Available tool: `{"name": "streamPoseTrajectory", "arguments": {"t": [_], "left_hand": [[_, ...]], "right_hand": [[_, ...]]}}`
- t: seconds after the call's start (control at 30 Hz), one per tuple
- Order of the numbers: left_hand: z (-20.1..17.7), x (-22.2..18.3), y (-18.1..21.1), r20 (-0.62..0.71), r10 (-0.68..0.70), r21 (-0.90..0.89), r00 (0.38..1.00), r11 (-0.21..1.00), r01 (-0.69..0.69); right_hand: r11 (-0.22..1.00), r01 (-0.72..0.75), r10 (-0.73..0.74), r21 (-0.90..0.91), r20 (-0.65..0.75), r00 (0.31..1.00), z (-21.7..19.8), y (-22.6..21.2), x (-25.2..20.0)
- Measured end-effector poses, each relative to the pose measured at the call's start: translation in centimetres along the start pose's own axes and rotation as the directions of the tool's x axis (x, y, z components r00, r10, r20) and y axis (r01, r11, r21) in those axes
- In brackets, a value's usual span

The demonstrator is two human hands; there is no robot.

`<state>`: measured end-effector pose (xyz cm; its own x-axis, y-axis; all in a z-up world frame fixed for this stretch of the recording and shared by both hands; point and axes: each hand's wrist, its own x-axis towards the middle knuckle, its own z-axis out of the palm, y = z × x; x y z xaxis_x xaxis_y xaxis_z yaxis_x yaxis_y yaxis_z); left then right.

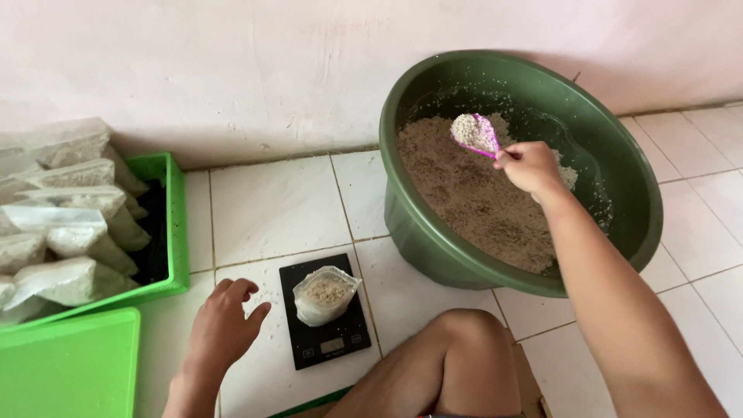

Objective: Packaging grain from a large tub into small plastic bags using a scoop and weighing them on a digital scale.

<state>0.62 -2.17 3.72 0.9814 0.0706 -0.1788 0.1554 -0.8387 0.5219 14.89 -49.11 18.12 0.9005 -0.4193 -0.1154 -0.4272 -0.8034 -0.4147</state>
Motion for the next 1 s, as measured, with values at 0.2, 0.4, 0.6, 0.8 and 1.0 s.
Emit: {"name": "streamPoseTrajectory", "arguments": {"t": [0.2,0.4,0.6,0.8,1.0], "left_hand": [[0.1,-1.1,0.4,-0.052,0.119,-0.038,0.992,0.992,-0.121],[0.0,-1.5,0.7,-0.045,0.089,-0.093,0.995,0.991,-0.093],[-0.1,-2.2,1.0,-0.041,0.140,-0.075,0.989,0.987,-0.142],[-0.2,-2.5,1.0,-0.034,0.140,-0.085,0.990,0.986,-0.143],[0.1,-1.9,0.6,0.004,0.211,-0.030,0.977,0.977,-0.211]], "right_hand": [[0.994,0.102,-0.102,0.029,-0.013,0.995,-2.1,-0.4,-5.5],[0.999,-0.034,0.035,-0.007,0.023,0.999,-1.1,3.0,-4.4],[0.992,0.068,-0.071,-0.106,-0.022,0.997,-0.9,5.7,-3.8],[0.995,0.032,-0.034,-0.092,-0.020,0.999,-2.2,4.1,-6.6],[0.959,0.280,-0.282,-0.042,-0.193,0.940,-2.4,5.5,-9.1]]}}
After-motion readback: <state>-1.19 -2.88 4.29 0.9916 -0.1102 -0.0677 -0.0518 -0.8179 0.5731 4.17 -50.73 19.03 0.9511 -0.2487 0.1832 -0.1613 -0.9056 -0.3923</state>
